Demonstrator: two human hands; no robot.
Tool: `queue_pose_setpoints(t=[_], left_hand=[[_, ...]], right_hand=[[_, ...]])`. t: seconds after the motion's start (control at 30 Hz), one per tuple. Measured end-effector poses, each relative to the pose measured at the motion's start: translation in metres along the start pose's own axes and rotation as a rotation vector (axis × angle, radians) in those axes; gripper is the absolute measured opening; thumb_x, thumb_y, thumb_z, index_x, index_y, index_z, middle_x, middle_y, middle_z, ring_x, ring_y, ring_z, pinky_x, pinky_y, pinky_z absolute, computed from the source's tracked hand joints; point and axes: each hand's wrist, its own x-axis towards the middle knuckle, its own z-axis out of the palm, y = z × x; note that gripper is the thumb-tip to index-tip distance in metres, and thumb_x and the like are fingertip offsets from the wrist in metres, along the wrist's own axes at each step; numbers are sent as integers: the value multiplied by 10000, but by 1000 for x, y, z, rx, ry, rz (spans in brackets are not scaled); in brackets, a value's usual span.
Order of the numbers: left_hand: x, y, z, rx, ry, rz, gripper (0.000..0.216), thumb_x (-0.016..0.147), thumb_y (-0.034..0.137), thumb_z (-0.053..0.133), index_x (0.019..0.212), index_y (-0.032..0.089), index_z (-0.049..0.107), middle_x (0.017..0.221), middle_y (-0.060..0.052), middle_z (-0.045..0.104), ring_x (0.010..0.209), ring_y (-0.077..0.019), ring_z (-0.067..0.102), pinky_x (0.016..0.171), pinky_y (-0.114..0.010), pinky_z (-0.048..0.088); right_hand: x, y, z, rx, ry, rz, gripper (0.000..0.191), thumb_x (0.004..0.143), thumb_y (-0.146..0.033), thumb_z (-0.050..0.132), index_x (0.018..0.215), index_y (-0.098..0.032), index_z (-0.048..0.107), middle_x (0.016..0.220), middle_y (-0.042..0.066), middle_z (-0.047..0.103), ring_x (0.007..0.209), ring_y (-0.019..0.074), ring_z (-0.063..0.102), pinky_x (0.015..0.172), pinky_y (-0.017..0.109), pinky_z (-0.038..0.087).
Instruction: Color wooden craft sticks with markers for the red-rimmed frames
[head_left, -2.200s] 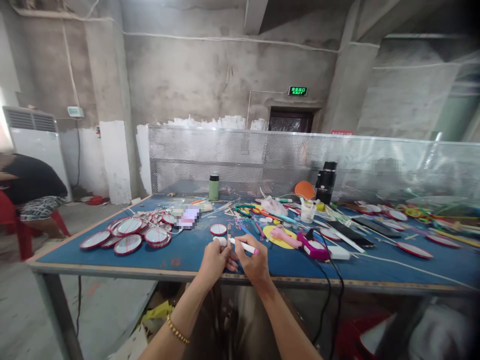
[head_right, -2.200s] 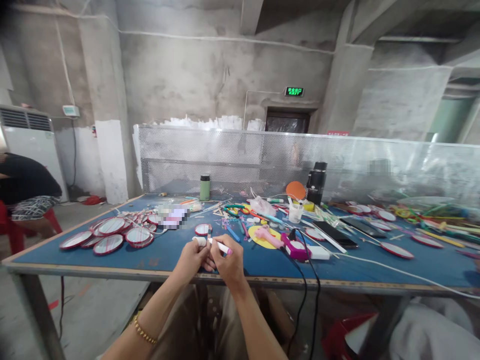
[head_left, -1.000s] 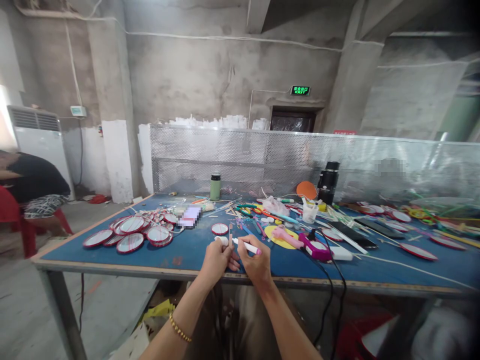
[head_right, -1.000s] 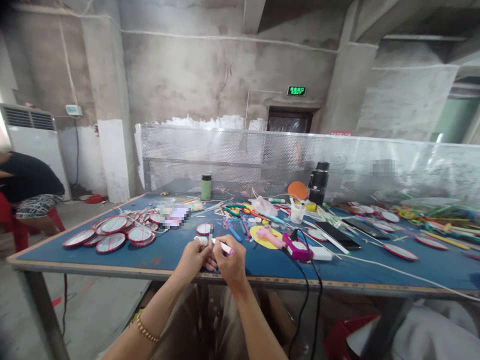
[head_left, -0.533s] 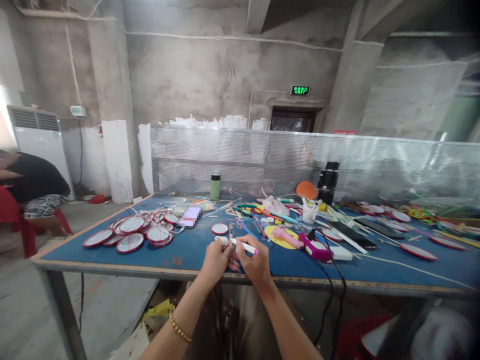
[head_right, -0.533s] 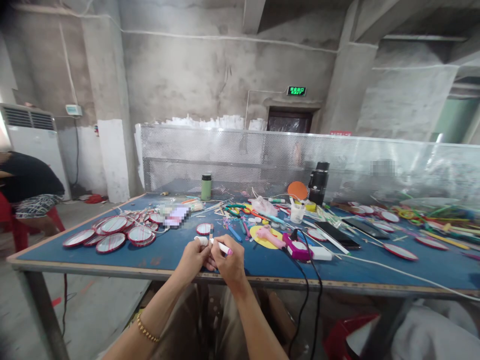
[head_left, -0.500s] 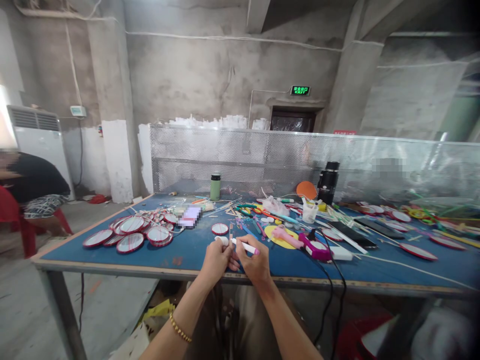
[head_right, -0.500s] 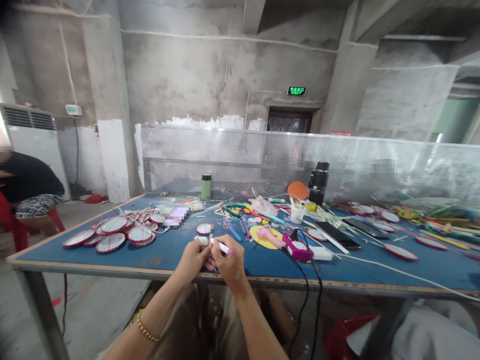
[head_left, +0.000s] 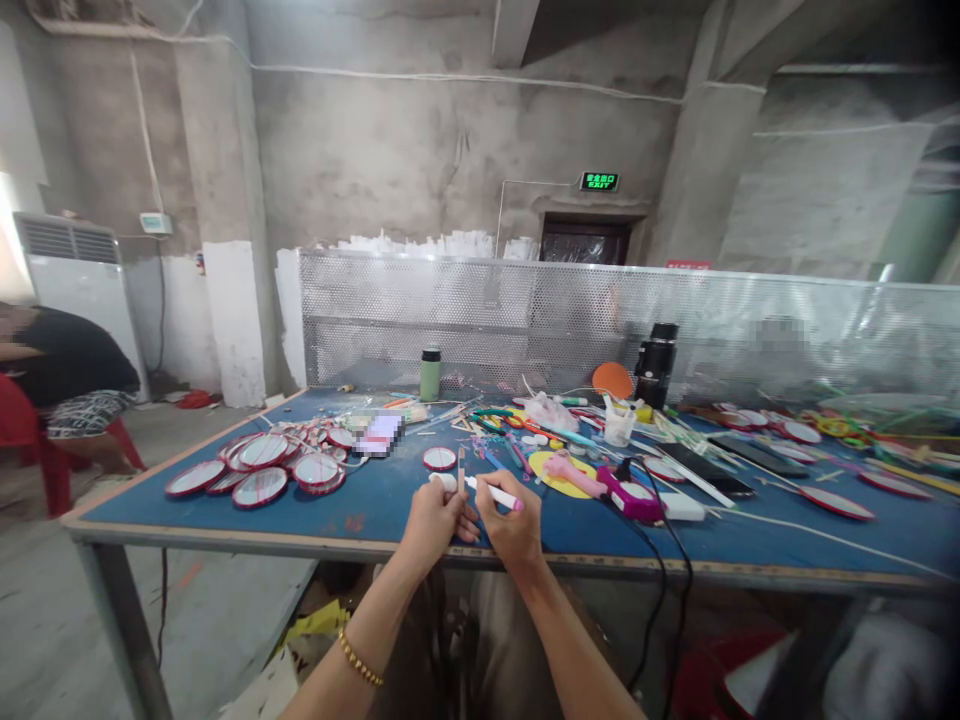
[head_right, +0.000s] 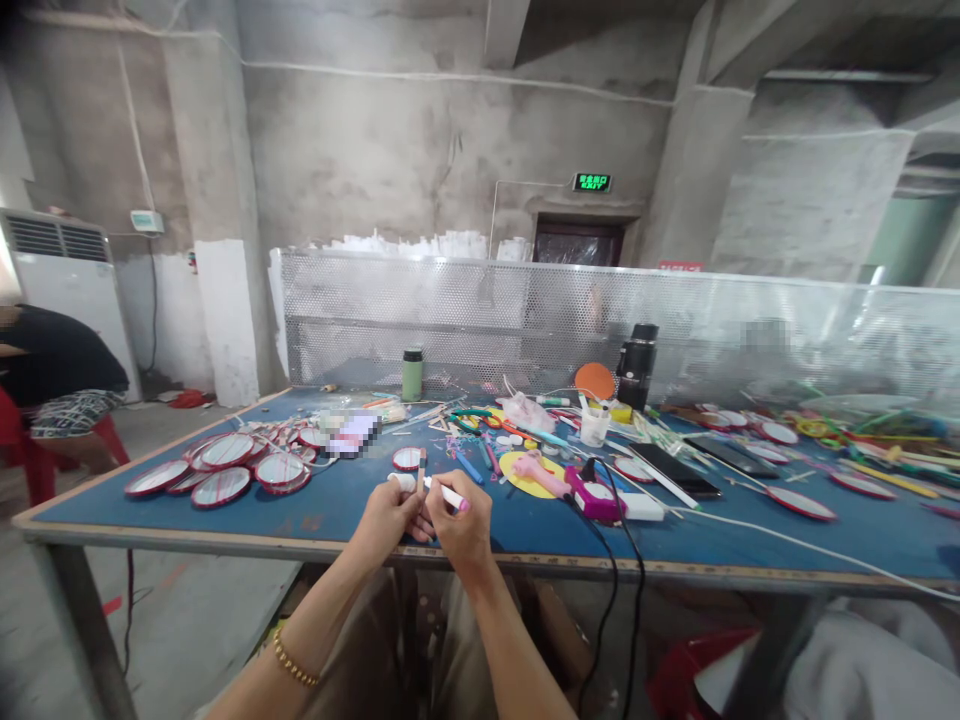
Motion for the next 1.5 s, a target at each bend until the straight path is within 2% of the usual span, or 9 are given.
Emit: queue_pose_setpoints(t=[0.3,0.97,1.17,1.5], left_hand=[[0,1,0,-6,6,-16,296,733,477,616,718,194,531,583,-29,693,475,-213,678,471,-304,566],[-1,1,1,-11,-4,3,289,749,471,588,741,185,545,567,-12,678,470,-198,670,468,-287,561],[0,-1,0,-22,8,-9,285,729,462,608,733,185,539,570,-17,681,469,-202,673,452,-281,553],[-2,3,2,23,13,37,338,774,528,565,721,196,529,547,-27,671,474,-220,676,470,-312,571]], right_hand=[[-1,1,0,-9,24,32,176,889,-229,533,734,-195,610,609,-9,621,525,128,561,525,229,437],[-1,1,0,-3,1,4,170,885,-213,543,738,-184,623,614,-9,634,524,119,571,532,220,440],[-1,1,0,-8,53,-7,185,887,-206,538,719,-182,612,603,-7,620,526,120,564,532,221,435],[-2,2,1,30,-22,-26,154,885,-198,551,759,-180,636,656,-1,658,569,122,600,578,223,453]])
